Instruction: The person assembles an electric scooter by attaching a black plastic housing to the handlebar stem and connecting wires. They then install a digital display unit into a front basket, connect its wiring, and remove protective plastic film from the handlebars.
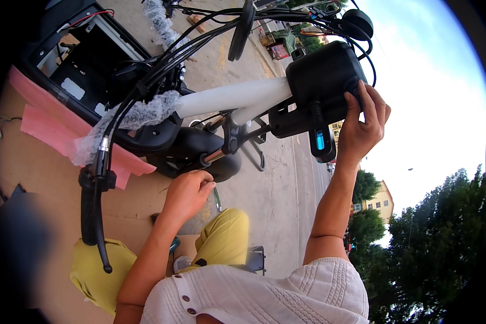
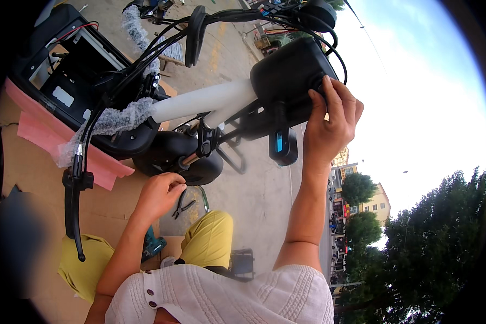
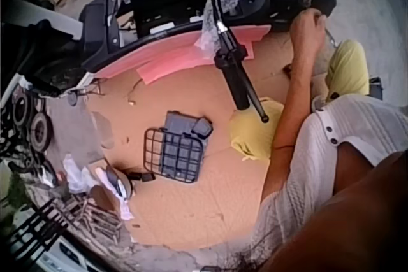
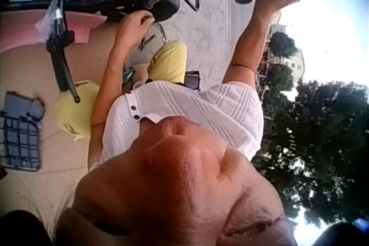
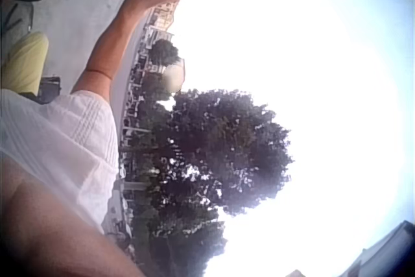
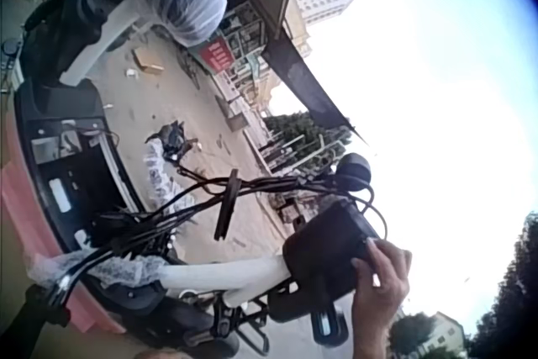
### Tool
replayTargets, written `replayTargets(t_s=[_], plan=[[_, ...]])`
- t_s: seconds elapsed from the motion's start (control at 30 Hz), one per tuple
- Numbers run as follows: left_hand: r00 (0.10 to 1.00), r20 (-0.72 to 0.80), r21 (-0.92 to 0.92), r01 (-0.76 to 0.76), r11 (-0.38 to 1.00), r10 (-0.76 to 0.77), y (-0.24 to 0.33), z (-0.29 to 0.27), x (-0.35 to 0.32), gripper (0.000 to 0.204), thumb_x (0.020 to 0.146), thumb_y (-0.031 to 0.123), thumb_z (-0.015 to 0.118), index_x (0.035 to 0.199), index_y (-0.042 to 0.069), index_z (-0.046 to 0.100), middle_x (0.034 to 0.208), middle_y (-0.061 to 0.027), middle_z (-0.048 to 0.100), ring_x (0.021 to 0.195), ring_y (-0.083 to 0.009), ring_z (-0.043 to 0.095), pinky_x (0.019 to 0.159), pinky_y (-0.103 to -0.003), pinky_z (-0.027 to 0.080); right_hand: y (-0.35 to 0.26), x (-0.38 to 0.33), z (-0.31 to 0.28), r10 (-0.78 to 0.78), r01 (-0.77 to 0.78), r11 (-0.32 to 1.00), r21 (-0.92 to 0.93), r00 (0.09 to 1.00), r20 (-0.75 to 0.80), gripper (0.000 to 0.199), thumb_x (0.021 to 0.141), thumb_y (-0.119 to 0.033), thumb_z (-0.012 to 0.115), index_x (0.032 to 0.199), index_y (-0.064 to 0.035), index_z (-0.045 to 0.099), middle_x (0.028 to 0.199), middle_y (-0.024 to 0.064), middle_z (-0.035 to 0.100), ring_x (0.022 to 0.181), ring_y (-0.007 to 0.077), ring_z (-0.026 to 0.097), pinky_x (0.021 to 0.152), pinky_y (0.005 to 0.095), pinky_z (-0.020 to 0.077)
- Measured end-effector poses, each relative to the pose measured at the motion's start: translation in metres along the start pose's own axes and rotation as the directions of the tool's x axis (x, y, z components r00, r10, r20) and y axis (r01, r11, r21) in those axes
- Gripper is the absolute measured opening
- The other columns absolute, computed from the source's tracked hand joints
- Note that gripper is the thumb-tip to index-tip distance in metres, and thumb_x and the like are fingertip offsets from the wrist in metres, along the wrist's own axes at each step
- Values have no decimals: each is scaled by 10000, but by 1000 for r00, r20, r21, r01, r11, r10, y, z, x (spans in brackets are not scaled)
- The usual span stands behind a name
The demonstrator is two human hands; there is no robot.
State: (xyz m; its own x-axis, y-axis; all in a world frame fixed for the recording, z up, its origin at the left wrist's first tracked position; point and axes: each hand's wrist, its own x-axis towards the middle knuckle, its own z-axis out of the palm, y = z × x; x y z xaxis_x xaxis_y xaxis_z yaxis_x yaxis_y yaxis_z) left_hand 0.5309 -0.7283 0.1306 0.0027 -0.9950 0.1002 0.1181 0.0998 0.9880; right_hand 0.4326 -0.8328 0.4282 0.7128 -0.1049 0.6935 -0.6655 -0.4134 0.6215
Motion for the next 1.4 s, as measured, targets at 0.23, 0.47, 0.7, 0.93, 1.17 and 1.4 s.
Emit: replayTargets(t_s=[0.23,0.47,0.7,0.93,1.17,1.4], plan=[[1000,7,12,4,1000,-4,0,-1,1,184,847,133,647,943,-22,672,868,-136,686,757,-246,655,696,-343,504,-9,3,-3,112,-110,993,-45,992,54,269,770,-57,753,1033,-110,743,1005,46,689,982,205,593,837,330,493],[1000,19,5,20,1000,-20,1,0,2,183,849,128,649,948,-24,672,865,-137,685,754,-247,654,695,-341,504,-9,-2,1,129,-129,991,-30,991,25,238,808,-71,727,1042,-111,740,1036,43,691,1010,204,583,870,332,479],[1000,-1,13,-10,1000,10,-2,2,3,181,846,128,654,945,-22,671,854,-141,685,743,-245,654,688,-336,504,3,0,4,126,-131,986,100,991,50,181,860,-86,680,1035,-69,724,1056,75,639,966,223,550,865,322,464],[1000,3,8,1,1000,-1,0,0,2,181,845,130,654,948,-18,666,842,-140,685,737,-242,652,683,-334,504,5,-12,10,667,-656,574,490,722,184,636,840,-270,753,1301,35,439,1209,185,482,1121,244,522,991,350,414],[999,10,-10,33,999,-33,2,-3,3,196,846,134,649,960,-25,663,861,-151,692,763,-236,665,702,-333,511,14,-19,21,736,-719,188,670,555,389,655,831,-335,751,1266,56,457,1205,179,530,1108,233,543,997,335,403],[1000,1,-12,30,999,-30,-3,-2,3,199,844,126,644,970,-27,662,854,-155,694,764,-238,670,706,-333,513,12,-13,25,651,-643,18,765,589,479,577,820,-298,754,1197,43,482,1083,135,567,1012,216,580,923,330,459]])
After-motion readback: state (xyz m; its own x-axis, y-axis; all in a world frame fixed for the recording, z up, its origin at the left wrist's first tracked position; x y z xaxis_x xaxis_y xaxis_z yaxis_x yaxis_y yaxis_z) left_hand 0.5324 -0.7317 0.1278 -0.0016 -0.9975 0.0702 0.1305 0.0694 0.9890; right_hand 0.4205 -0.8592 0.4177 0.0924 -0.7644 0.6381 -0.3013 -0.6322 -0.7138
